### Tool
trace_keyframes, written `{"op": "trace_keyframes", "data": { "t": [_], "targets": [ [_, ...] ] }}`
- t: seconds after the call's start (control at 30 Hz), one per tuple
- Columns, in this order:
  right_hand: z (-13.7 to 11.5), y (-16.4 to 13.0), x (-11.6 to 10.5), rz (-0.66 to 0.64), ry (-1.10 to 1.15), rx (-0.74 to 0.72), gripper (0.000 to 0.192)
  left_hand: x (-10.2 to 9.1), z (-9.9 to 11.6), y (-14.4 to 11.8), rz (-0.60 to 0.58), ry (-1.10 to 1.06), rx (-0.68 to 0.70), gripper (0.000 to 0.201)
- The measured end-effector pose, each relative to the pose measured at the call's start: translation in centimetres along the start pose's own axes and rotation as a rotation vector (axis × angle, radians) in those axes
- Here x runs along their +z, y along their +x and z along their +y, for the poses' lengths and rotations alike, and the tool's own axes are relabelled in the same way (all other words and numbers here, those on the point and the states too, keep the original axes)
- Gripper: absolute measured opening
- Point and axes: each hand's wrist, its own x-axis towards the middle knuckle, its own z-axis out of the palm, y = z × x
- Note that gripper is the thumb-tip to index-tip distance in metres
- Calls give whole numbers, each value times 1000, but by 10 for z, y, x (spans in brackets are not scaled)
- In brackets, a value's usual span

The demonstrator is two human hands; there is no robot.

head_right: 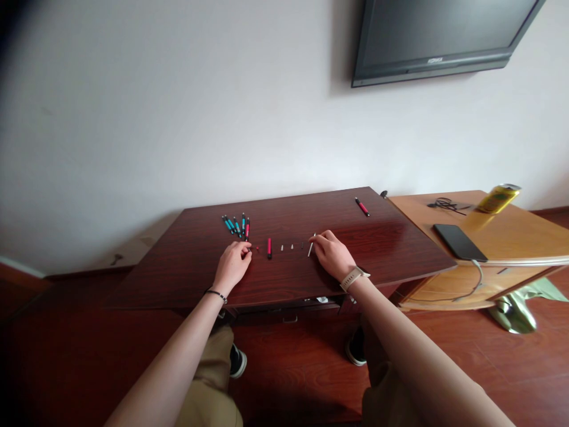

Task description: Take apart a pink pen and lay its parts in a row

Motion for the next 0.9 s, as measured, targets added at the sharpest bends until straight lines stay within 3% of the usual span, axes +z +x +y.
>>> {"op": "trace_keyframes", "data": {
  "t": [0.2,0.7,0.9],
  "targets": [
    [3,0,7,-70,-79,42,49,0,0,0,-7,7,5,19],
    [9,1,4,-107,-70,12,46,0,1,0,-3,8,4,20],
    [12,3,1,-54,-44,72,49,1,0,0,-3,5,7,20]
  ]
}}
